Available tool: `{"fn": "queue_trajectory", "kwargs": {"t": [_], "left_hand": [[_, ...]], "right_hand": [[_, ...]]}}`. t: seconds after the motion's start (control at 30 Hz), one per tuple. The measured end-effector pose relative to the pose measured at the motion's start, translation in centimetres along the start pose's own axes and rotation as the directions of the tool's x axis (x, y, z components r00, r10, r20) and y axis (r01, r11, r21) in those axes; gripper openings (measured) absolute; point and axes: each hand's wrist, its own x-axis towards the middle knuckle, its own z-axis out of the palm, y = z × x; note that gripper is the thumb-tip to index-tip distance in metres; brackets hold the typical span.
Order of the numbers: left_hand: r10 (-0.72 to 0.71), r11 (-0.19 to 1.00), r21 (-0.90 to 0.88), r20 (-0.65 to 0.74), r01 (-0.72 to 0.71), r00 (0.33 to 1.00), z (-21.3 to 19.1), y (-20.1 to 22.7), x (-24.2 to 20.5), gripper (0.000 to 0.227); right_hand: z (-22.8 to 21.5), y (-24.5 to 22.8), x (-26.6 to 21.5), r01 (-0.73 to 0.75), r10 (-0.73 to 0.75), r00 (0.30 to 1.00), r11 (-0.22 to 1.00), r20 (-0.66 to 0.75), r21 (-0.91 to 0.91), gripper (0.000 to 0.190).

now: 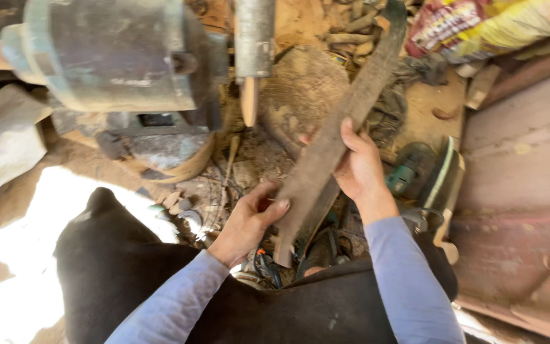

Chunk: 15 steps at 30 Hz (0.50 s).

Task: The person uses a bench grinder to smooth and shape a curved wooden piece, repeatedly pressing its edges and surfaces against the spinning wheel. After grinding, the person picks up a pencil and marks the wood.

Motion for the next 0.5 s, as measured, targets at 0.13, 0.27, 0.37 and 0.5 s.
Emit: {"fn": "queue_trajectory", "kwargs": {"t": [0.13, 0.27, 0.37, 0.5], "left_hand": [[-0.016, 0.997, -0.082, -0.309, -0.010, 0.951, -4.3, 0.8, 1.6, 0.046], [0.074, 0.991, -0.076, -0.402, -0.114, 0.913, -7.2, 2.1, 0.6, 0.043], [-0.053, 0.989, 0.129, -0.191, 0.078, 0.980, -5.0, 2.3, -1.6, 0.052], [-0.100, 0.995, 0.029, 0.278, 0.096, 0.955, 0.9, 2.2, -3.5, 0.079]], "right_hand": [[0.1, 0.3, -0.3, -0.007, 0.008, 1.000, 0.999, 0.027, -0.041, 0.050], [-1.2, 0.7, 0.1, 0.014, -0.014, 1.000, 0.999, -0.022, -0.031, 0.066], [-1.5, 0.9, 0.7, -0.009, 0.008, 1.000, 1.000, 0.018, 0.029, 0.080], [-0.7, 1.3, 0.9, -0.082, 0.082, 0.997, 0.997, 0.005, 0.014, 0.079]]}}
